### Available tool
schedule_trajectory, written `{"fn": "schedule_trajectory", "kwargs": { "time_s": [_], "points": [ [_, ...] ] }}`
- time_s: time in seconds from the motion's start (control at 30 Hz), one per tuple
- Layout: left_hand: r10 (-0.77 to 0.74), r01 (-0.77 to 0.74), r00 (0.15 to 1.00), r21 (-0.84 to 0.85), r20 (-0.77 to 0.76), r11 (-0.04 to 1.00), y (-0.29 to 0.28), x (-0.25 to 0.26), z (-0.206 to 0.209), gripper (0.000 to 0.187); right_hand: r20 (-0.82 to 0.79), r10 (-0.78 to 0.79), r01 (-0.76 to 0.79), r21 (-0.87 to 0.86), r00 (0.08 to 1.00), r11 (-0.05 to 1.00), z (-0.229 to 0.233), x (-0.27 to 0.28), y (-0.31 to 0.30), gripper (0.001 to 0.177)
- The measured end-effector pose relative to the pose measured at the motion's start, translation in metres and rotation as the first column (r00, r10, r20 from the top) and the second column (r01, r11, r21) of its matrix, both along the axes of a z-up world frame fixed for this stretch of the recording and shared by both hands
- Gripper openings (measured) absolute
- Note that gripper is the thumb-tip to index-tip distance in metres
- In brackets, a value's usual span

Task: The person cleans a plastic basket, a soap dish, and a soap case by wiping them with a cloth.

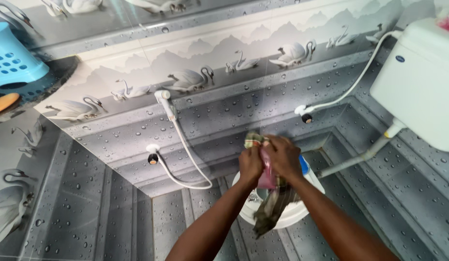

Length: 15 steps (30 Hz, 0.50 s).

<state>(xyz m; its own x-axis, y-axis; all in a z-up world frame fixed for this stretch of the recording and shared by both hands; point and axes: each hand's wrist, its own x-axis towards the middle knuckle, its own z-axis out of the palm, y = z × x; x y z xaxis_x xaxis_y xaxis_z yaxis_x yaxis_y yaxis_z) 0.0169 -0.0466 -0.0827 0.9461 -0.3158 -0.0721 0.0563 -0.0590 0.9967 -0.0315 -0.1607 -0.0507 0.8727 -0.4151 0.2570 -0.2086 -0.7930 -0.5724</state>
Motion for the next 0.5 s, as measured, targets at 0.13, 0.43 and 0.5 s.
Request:
{"fn": "schedule_trajectory", "kwargs": {
  "time_s": [0.13, 0.43, 0.5],
  "points": [
    [0.108, -0.169, 0.954, -0.204, -0.281, 0.964, -0.010, 0.028, -0.028, 0.033, 0.401, 0.251, -0.093, -0.373, 0.881, 0.923, 0.000, -0.025, 0.062, 0.040],
    [-0.104, -0.032, 0.958, -0.457, -0.269, 0.889, 0.003, 0.014, 0.002, 0.038, 0.409, 0.148, 0.052, -0.440, 0.901, 0.896, 0.038, -0.027, 0.041, 0.033],
    [-0.085, 0.014, 0.983, -0.390, -0.165, 0.921, 0.000, 0.015, -0.005, 0.043, 0.417, 0.110, 0.119, -0.486, 0.902, 0.866, 0.036, -0.011, 0.017, 0.027]
  ]
}}
